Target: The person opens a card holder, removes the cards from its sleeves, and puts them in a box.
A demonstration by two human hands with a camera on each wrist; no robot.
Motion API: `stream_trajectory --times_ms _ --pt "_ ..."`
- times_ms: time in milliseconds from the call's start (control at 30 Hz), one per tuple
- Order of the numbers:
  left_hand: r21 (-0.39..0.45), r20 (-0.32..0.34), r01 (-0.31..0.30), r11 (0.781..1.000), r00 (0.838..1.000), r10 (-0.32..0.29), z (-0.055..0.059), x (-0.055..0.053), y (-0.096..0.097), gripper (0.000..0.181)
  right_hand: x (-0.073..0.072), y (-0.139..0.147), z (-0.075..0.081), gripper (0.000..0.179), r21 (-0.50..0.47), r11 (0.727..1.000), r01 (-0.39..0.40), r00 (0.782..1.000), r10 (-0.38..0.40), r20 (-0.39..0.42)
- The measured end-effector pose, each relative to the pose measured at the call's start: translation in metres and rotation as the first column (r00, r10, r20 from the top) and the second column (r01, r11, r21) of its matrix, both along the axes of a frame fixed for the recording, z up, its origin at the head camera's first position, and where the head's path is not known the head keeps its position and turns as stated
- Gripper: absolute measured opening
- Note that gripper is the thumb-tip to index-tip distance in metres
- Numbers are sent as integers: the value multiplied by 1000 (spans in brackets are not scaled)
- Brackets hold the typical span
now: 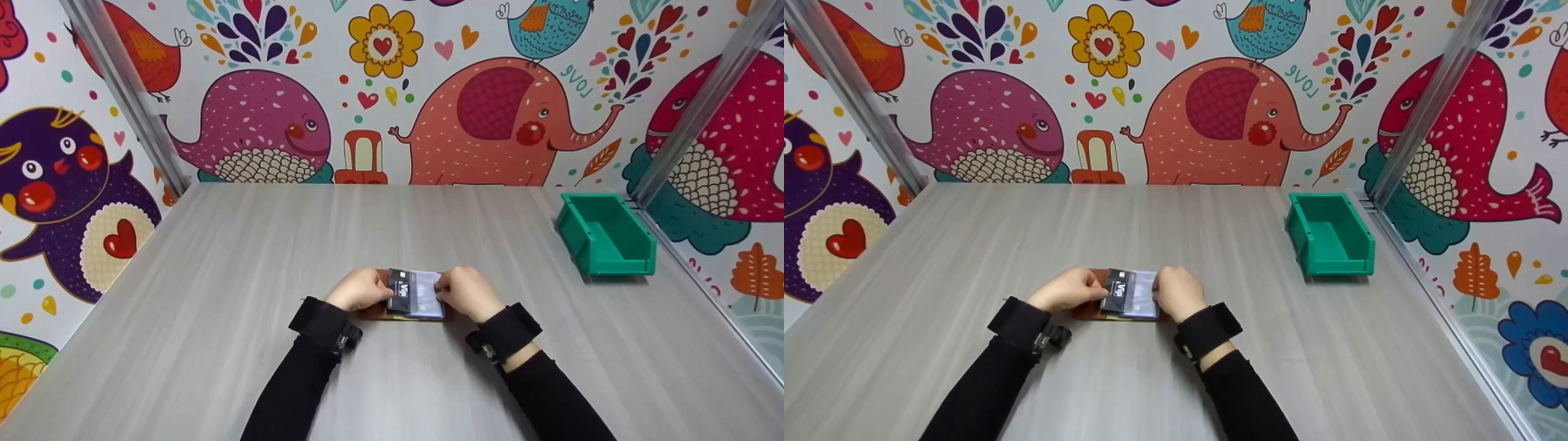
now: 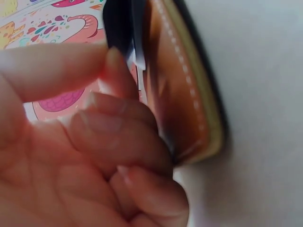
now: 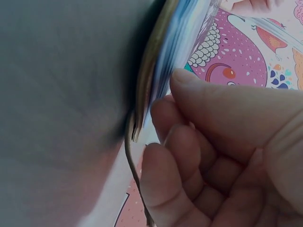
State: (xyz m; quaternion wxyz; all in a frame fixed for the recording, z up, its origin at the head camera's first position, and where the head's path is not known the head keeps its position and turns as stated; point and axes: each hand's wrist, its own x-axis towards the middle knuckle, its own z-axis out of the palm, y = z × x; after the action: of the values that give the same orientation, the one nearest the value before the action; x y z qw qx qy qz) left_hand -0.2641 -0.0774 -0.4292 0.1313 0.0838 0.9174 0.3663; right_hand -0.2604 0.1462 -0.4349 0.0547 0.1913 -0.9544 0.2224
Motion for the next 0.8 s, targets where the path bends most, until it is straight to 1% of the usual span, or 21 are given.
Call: stream_trajectory --times_ms 200,500,633,800 --pt "28 43 -28 999 999 27 0 0 -3 28 -1 -1 -1 15 1 1000 3 1000 -3 5" --pt "57 16 -15 998 1000 14 -1 -1 -9 32 -2 1 -3 12 6 1000 -15 1000 16 -27" --pt "66 29 -16 998 999 14 1 -1 -11 35 -2 1 -4 12 3 1000 -15 1000 15 -27" --pt "93 46 -34 995 999 29 5 0 -13 32 -1 1 -4 13 11 1000 -10 999 10 -30"
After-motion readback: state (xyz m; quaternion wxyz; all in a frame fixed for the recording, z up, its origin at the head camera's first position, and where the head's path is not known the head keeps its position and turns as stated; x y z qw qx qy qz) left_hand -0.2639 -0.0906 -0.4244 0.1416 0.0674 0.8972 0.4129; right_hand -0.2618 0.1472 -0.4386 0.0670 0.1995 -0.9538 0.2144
